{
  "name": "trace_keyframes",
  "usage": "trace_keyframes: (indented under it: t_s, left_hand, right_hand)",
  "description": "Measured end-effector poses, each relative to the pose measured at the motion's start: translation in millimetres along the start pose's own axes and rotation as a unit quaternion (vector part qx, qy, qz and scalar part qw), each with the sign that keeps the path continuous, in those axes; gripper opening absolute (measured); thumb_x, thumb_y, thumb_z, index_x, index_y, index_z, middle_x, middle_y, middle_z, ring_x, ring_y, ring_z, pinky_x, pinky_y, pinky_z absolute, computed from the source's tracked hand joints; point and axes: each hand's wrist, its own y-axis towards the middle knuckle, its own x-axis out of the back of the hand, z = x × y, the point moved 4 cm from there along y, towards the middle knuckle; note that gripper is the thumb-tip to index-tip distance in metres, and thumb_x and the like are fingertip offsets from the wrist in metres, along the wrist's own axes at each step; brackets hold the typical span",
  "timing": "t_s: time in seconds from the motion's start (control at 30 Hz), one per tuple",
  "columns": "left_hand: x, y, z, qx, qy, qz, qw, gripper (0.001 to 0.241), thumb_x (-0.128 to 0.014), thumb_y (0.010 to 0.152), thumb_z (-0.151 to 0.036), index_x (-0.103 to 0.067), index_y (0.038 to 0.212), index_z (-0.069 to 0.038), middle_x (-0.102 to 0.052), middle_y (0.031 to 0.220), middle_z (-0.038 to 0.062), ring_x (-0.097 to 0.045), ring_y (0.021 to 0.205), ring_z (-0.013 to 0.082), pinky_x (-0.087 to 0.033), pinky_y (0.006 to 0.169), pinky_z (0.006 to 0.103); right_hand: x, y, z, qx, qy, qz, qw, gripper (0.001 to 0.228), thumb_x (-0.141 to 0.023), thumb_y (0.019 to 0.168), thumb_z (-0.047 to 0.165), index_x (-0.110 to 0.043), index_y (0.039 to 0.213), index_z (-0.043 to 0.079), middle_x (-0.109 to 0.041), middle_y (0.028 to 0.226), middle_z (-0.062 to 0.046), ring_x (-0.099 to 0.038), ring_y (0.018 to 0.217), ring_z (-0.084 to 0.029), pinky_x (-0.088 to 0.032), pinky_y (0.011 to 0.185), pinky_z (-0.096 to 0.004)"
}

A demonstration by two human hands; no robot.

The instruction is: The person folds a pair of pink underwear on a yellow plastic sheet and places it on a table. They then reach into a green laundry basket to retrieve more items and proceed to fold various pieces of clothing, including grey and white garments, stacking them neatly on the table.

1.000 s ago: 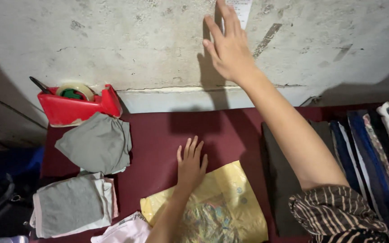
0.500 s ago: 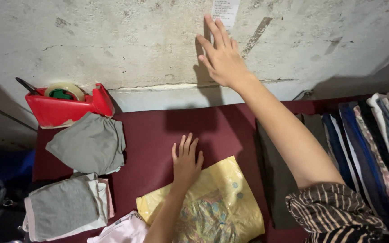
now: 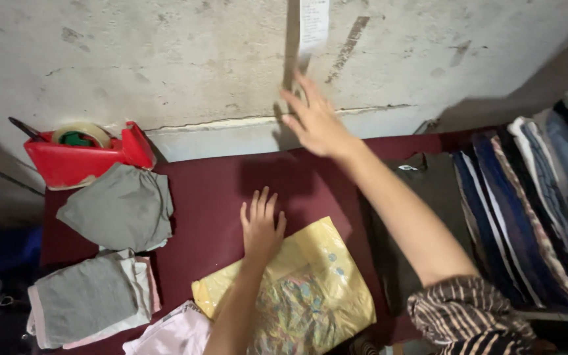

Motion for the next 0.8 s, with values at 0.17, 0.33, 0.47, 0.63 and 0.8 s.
trace_keyframes:
  t_s: [0.17, 0.33, 0.47, 0.63, 0.8]
  left_hand:
    - [1, 1, -2, 0.004, 0.013, 0.015, 1.0, 0.056, -0.06, 0.096, -0.035, -0.05, 0.147, -0.013, -0.042, 0.159, 0.01, -0.034, 0.149, 0.0291, -0.02, 0.121, 0.0567]
    - [-3, 6, -4, 0.009, 0.059, 0.05, 0.997, 0.058, -0.055, 0.098, -0.044, -0.047, 0.151, -0.022, -0.035, 0.163, 0.007, -0.028, 0.15, 0.0305, -0.017, 0.12, 0.0578]
    - [-40, -9, 4, 0.02, 0.086, 0.057, 0.994, 0.056, -0.05, 0.101, -0.042, -0.045, 0.153, -0.021, -0.034, 0.164, 0.006, -0.028, 0.151, 0.0295, -0.016, 0.121, 0.0565]
    - [-36, -48, -5, 0.022, 0.053, 0.121, 0.991, 0.06, -0.052, 0.098, -0.035, -0.045, 0.152, -0.01, -0.037, 0.163, 0.01, -0.031, 0.151, 0.0288, -0.018, 0.122, 0.0534]
    - [55, -84, -7, 0.107, -0.061, 0.086, 0.989, 0.054, -0.059, 0.096, -0.031, -0.052, 0.144, -0.006, -0.05, 0.152, 0.013, -0.043, 0.144, 0.0314, -0.024, 0.122, 0.0522]
  right_hand:
    - [-54, -106, 7, -0.039, 0.113, -0.066, 0.991, 0.052, -0.06, 0.105, 0.036, -0.051, 0.152, 0.016, -0.028, 0.168, -0.017, -0.03, 0.156, -0.037, -0.033, 0.13, -0.05]
    - [-145, -221, 35, -0.191, 0.068, 0.033, 0.979, 0.058, -0.058, 0.1, 0.031, -0.045, 0.153, 0.01, -0.028, 0.163, -0.02, -0.023, 0.151, -0.04, -0.023, 0.114, -0.059]
    - [-155, -245, 48, -0.168, -0.025, -0.039, 0.985, 0.049, -0.053, 0.107, 0.031, -0.048, 0.151, 0.012, -0.039, 0.162, -0.015, -0.033, 0.152, -0.035, -0.028, 0.119, -0.056]
    - [-173, -256, 30, -0.106, -0.046, -0.135, 0.984, 0.055, -0.059, 0.096, 0.027, -0.053, 0.148, 0.011, -0.048, 0.158, -0.015, -0.043, 0.147, -0.034, -0.034, 0.114, -0.053]
    - [-170, -253, 33, -0.115, 0.01, -0.129, 0.985, 0.048, -0.06, 0.099, 0.025, -0.059, 0.145, 0.011, -0.05, 0.157, -0.012, -0.044, 0.147, -0.033, -0.033, 0.115, -0.052]
